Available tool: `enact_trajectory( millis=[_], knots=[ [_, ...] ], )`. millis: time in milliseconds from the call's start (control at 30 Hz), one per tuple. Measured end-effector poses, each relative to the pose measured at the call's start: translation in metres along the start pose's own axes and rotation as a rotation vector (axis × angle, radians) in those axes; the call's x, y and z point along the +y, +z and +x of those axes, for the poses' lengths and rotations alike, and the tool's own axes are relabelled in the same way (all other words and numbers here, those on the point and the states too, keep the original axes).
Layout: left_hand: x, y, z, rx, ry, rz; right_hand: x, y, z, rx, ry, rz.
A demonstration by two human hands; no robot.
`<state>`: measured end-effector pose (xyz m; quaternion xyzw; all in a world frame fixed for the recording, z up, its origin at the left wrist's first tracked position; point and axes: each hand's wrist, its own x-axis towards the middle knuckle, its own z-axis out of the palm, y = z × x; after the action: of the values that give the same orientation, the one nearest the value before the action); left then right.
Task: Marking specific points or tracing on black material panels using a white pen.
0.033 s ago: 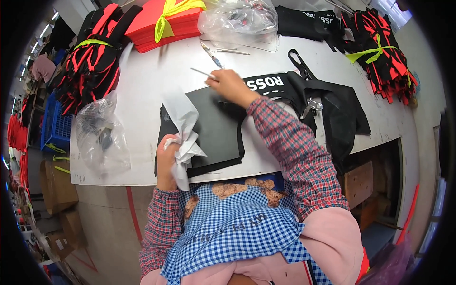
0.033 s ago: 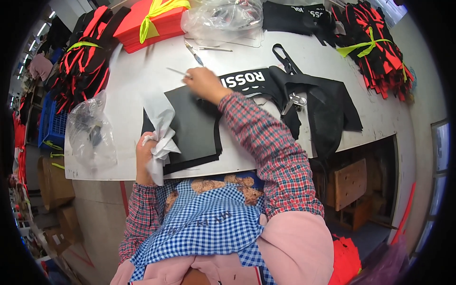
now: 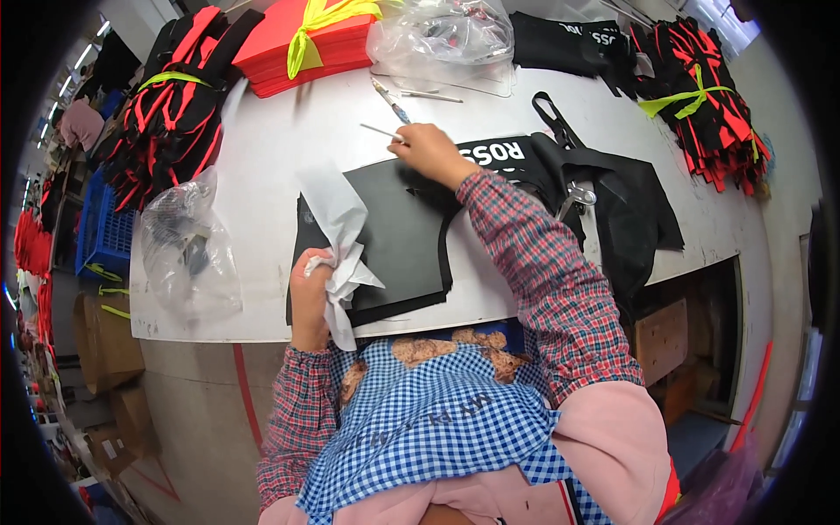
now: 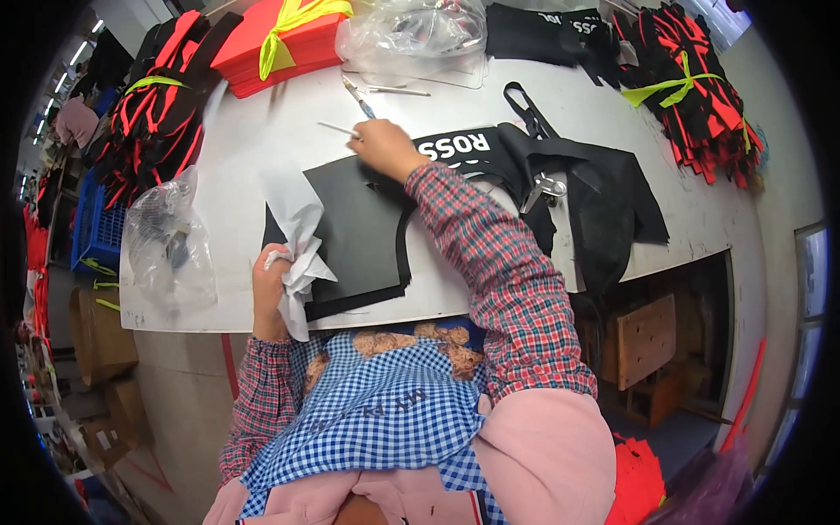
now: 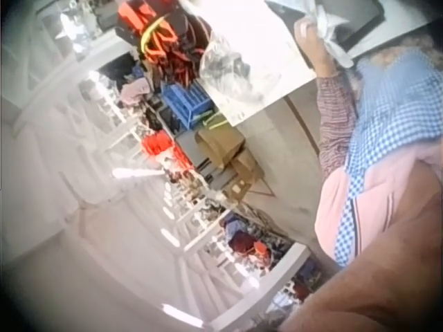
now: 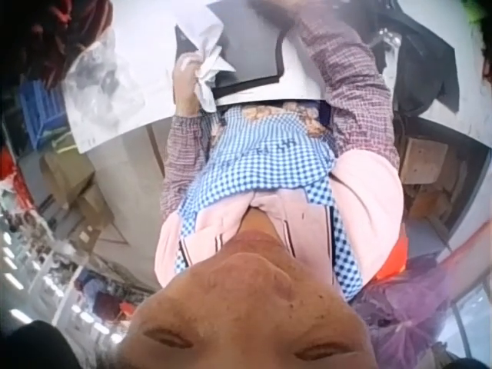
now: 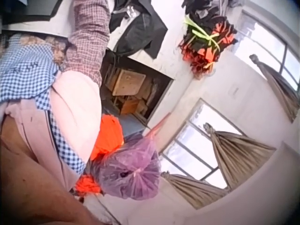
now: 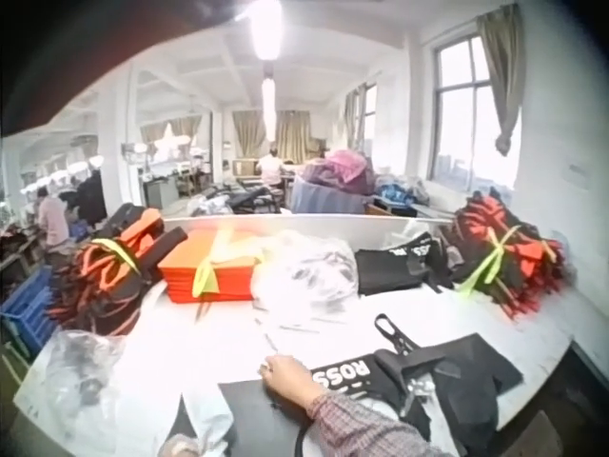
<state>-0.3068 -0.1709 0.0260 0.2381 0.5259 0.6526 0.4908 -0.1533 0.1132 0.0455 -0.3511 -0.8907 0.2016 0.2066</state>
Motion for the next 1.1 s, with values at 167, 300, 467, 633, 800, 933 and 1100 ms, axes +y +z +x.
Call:
enact_trajectory(
  millis=[167, 300, 467, 633, 800, 933, 1100],
  knots=[
    [-0.011, -0.007, -0.003, 0.061, 0.103, 0.281, 0.017, 0.009, 0.037, -0.314, 0.073, -0.098],
    [-0.011, 0.002, 0.0, 0.033, 0.146, 0.31, 0.031, 0.014, 0.05, -0.448, 0.069, -0.039],
    [-0.01, 0.002, 0.004, 0.004, 0.155, 0.384, 0.031, 0.013, 0.055, -0.523, 0.063, 0.017],
    [-0.004, 0.005, 0.007, -0.015, 0.162, 0.454, 0.023, 0.015, 0.056, -0.534, 0.073, 0.087],
    [-0.009, 0.003, 0.012, -0.037, 0.084, 0.441, 0.019, 0.02, 0.062, -0.596, 0.089, 0.132],
    [-0.013, 0.0, 0.012, -0.014, 0.1, 0.446, 0.01, 0.029, 0.066, -0.594, 0.128, 0.068],
    [-0.01, 0.005, 0.015, -0.015, 0.086, 0.5, 0.032, 0.046, 0.074, -0.414, 0.004, -0.111]
  ],
)
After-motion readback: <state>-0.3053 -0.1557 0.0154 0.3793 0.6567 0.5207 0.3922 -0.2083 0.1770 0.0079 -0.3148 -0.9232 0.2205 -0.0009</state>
